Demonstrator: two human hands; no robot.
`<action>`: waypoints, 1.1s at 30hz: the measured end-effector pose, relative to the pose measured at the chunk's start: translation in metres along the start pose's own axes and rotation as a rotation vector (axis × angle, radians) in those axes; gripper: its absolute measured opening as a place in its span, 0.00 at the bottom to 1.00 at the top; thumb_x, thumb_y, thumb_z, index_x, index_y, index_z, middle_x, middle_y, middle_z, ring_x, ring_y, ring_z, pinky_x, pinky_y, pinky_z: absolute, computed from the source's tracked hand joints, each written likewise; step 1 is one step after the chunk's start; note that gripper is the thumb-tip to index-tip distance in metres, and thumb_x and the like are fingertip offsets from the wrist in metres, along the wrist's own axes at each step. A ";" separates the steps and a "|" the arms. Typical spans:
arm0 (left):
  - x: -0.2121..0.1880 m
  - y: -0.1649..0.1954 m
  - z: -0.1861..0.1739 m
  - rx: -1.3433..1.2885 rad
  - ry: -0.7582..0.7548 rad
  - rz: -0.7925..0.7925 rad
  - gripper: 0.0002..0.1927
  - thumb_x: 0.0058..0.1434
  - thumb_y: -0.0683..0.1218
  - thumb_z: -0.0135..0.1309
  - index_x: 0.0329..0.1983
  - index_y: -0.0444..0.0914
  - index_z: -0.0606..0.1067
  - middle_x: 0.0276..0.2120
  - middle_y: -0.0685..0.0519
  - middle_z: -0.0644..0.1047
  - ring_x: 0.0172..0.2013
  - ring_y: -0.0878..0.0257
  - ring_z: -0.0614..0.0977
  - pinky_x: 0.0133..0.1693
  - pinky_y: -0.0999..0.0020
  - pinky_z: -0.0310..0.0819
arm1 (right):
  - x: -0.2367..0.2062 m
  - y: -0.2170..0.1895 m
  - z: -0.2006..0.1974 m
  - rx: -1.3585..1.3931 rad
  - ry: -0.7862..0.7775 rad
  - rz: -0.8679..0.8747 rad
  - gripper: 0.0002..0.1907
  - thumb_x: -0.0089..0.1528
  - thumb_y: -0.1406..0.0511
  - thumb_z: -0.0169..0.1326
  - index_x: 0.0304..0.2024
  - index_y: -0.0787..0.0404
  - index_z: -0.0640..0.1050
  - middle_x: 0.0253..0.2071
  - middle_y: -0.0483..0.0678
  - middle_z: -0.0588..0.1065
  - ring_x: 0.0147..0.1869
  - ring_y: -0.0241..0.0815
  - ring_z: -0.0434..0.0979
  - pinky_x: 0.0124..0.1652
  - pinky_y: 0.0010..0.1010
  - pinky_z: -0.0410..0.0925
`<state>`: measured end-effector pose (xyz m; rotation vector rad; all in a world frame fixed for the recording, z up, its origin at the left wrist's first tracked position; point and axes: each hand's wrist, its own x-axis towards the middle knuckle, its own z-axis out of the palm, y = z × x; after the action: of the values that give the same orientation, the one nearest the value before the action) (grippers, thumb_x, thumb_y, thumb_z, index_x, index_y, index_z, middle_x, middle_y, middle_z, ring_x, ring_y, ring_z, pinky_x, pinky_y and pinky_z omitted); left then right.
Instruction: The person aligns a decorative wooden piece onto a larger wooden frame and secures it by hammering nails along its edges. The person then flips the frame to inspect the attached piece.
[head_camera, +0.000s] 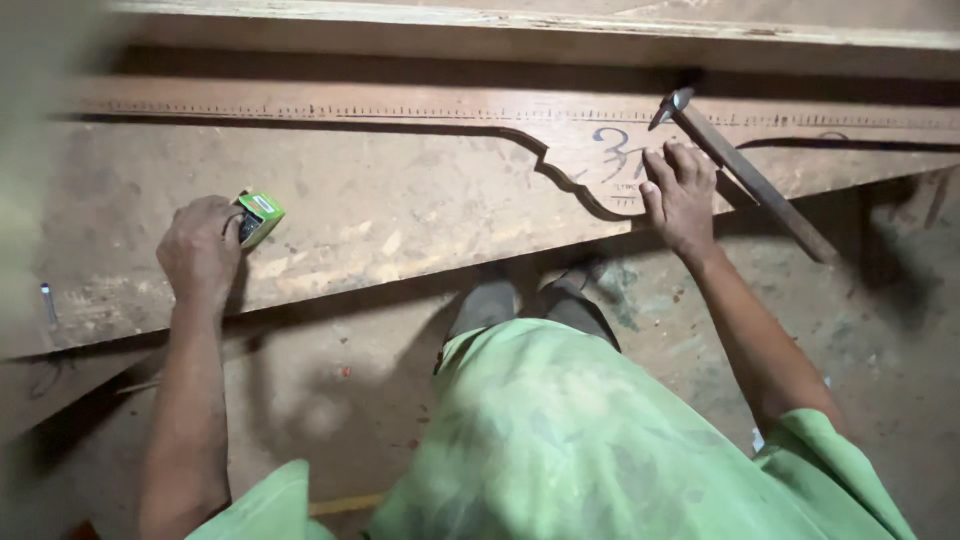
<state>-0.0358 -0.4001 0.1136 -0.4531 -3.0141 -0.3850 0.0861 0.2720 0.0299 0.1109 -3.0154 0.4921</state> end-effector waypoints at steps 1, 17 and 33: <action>-0.001 0.007 -0.006 -0.027 0.026 -0.017 0.02 0.67 0.42 0.61 0.41 0.39 0.81 0.49 0.51 0.81 0.48 0.53 0.81 0.49 0.59 0.77 | 0.000 -0.002 -0.001 0.012 0.000 -0.004 0.23 0.72 0.59 0.52 0.68 0.58 0.72 0.70 0.57 0.62 0.76 0.60 0.55 0.73 0.53 0.50; 0.109 0.272 0.114 -1.031 0.000 -0.127 0.10 0.67 0.45 0.59 0.49 0.38 0.82 0.46 0.48 0.85 0.46 0.60 0.87 0.50 0.67 0.83 | 0.001 -0.006 -0.003 -0.026 0.064 -0.035 0.23 0.71 0.60 0.54 0.68 0.59 0.73 0.70 0.57 0.63 0.75 0.60 0.56 0.74 0.52 0.51; 0.133 0.306 0.185 -0.645 0.171 0.056 0.04 0.64 0.48 0.59 0.37 0.45 0.82 0.42 0.59 0.82 0.60 0.58 0.75 0.68 0.49 0.48 | -0.035 0.070 -0.056 -0.064 0.040 0.459 0.32 0.67 0.58 0.62 0.70 0.64 0.70 0.57 0.68 0.68 0.56 0.64 0.70 0.53 0.54 0.65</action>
<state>-0.0773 -0.0322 0.0208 -0.5014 -2.6432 -1.3231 0.1186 0.3585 0.0572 -0.5981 -3.0036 0.4192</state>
